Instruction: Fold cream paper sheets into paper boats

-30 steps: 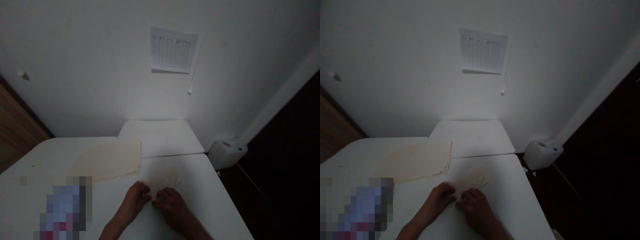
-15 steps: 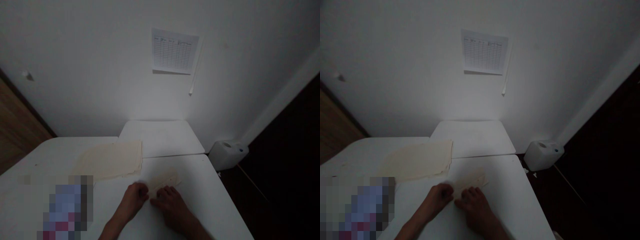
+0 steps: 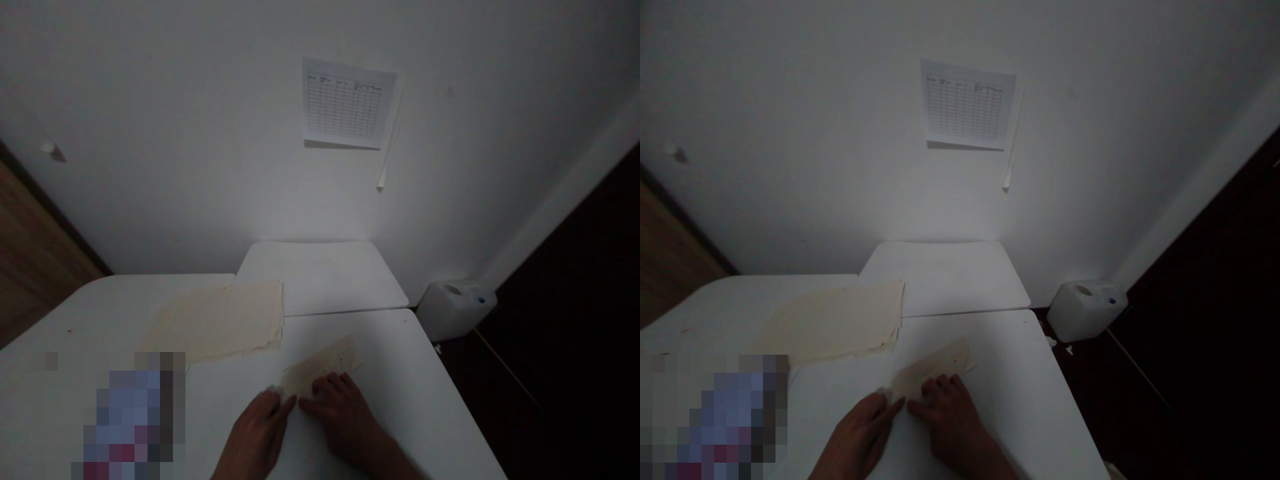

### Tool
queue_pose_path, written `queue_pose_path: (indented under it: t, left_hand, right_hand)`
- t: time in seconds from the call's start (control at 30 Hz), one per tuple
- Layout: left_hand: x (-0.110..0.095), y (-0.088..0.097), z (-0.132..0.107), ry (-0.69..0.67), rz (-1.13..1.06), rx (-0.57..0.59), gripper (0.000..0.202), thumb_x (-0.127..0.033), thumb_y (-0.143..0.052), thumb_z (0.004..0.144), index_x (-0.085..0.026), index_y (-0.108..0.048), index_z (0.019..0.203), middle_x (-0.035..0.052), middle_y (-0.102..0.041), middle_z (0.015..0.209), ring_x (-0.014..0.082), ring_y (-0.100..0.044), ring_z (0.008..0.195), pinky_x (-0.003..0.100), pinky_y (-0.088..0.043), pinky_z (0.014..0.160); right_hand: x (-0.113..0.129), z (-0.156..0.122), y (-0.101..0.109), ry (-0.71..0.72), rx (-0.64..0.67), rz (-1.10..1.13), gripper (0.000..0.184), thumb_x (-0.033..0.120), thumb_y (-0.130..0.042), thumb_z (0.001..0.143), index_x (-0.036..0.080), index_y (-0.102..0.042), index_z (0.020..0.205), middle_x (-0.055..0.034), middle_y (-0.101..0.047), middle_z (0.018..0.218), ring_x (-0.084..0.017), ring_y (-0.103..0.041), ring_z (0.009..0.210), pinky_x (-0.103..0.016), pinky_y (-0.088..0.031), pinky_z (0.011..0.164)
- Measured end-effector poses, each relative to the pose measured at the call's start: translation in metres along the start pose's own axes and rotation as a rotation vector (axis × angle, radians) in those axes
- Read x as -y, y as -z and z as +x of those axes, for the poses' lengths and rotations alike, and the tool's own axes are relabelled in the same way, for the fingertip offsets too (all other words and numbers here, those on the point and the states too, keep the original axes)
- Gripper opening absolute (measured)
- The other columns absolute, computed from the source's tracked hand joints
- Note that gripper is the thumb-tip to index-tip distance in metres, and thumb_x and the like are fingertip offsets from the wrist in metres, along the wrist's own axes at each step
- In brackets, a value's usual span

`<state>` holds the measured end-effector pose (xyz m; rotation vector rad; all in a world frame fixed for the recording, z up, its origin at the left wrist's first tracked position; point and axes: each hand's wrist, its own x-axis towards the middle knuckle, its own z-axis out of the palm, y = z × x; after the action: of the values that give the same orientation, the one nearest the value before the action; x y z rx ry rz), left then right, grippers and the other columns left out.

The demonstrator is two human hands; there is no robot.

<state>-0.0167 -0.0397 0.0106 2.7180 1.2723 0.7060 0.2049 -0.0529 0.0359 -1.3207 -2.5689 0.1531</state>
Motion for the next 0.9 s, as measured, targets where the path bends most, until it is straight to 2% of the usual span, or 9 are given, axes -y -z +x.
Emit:
queue_pose_path:
  t: [0.1, 0.27, 0.4, 0.53, 0.7, 0.9]
  left_hand:
    - [0.002, -0.004, -0.007, -0.064, 0.122, -0.045, 0.037, -0.017, -0.045, 0.088, -0.029, -0.060, 0.120, 0.0052, -0.066, 0.087, 0.0213, -0.065, 0.080, 0.034, -0.054, 0.072]
    - [0.003, -0.007, -0.009, -0.078, 0.200, -0.060, 0.041, -0.015, -0.044, 0.087, -0.030, -0.058, 0.123, 0.0041, -0.070, 0.095, 0.0226, -0.067, 0.088, 0.040, -0.054, 0.085]
    - [0.000, -0.008, -0.008, -0.077, 0.201, -0.039, 0.042, -0.013, -0.044, 0.086, -0.030, -0.060, 0.120, 0.0028, -0.071, 0.090, 0.0224, -0.069, 0.083, 0.041, -0.055, 0.082]
    - [-0.003, -0.008, -0.007, -0.007, 0.180, -0.014, 0.039, -0.016, -0.047, 0.086, -0.032, -0.062, 0.118, 0.0018, -0.072, 0.085, 0.0224, -0.069, 0.079, 0.042, -0.055, 0.080]
    - [-0.005, -0.010, -0.011, 0.099, 0.229, -0.066, 0.034, -0.023, -0.049, 0.087, -0.029, -0.066, 0.116, 0.0045, -0.073, 0.083, 0.0255, -0.069, 0.079, 0.043, -0.056, 0.076]
    - [-0.008, -0.010, -0.014, 0.131, 0.290, -0.080, 0.035, -0.025, -0.044, 0.088, -0.025, -0.068, 0.114, 0.0075, -0.075, 0.087, 0.0268, -0.070, 0.081, 0.043, -0.056, 0.075]
  right_hand:
    - [-0.001, -0.002, -0.006, -0.013, -0.037, 0.005, 0.045, 0.026, -0.054, 0.090, 0.038, -0.046, 0.132, -0.0031, -0.056, 0.120, -0.023, -0.048, 0.104, -0.040, -0.036, 0.093]
    - [-0.001, -0.002, -0.010, -0.011, -0.052, 0.022, 0.045, 0.026, -0.056, 0.089, 0.038, -0.047, 0.132, -0.0027, -0.056, 0.120, -0.023, -0.048, 0.103, -0.039, -0.035, 0.091]
    - [-0.001, -0.002, -0.011, -0.020, -0.053, 0.039, 0.046, 0.025, -0.055, 0.090, 0.040, -0.045, 0.133, -0.0024, -0.056, 0.118, -0.023, -0.048, 0.102, -0.039, -0.035, 0.091]
    - [0.000, -0.002, -0.012, -0.027, -0.051, 0.051, 0.046, 0.024, -0.055, 0.090, 0.039, -0.046, 0.133, -0.0020, -0.056, 0.118, -0.022, -0.049, 0.103, -0.039, -0.034, 0.091]
    - [0.000, -0.002, -0.012, -0.028, -0.069, 0.042, 0.037, 0.026, -0.055, 0.091, 0.037, -0.051, 0.127, -0.0021, -0.058, 0.117, -0.022, -0.049, 0.103, -0.038, -0.035, 0.089]
    - [0.000, -0.001, -0.015, -0.032, -0.097, 0.035, 0.038, 0.025, -0.057, 0.090, 0.036, -0.053, 0.125, -0.0025, -0.058, 0.115, -0.023, -0.050, 0.102, -0.039, -0.036, 0.087]
